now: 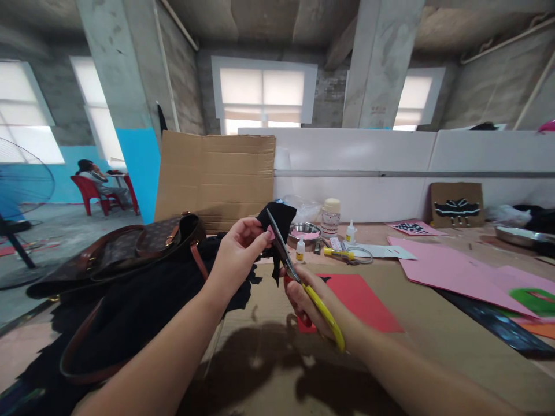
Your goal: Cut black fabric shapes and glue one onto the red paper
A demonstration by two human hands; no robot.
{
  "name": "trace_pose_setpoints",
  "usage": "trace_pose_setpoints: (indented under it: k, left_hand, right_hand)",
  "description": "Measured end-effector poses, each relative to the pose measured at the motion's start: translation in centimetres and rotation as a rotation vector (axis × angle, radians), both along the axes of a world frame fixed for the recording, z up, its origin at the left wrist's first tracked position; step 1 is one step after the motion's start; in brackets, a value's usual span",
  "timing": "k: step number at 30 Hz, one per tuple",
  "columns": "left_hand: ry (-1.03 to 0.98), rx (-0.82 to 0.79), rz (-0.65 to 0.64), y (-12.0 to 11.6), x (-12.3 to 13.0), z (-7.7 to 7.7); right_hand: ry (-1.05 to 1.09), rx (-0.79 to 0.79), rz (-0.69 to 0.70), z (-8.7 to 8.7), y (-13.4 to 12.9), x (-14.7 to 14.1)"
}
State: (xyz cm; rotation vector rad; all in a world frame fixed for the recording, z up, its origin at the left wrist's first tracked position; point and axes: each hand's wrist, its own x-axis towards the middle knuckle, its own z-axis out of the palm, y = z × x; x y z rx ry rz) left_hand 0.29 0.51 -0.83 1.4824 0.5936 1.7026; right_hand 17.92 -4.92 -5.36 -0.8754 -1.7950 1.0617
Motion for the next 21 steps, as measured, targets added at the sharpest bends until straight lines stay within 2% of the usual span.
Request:
trace_pose_setpoints:
  k: [5,21]
  left_hand:
    - [0.001,0.0,0.004,-0.16,-0.02,0.18]
    - [0.002,-0.001,0.002,0.04,-0.24,0.1]
  right_hand:
    - [-0.001,-0.031,0.025,0.13,0.01,-0.02]
    - [-0.01,-0.053,-0.026,-0.04,-0.07,-0.05]
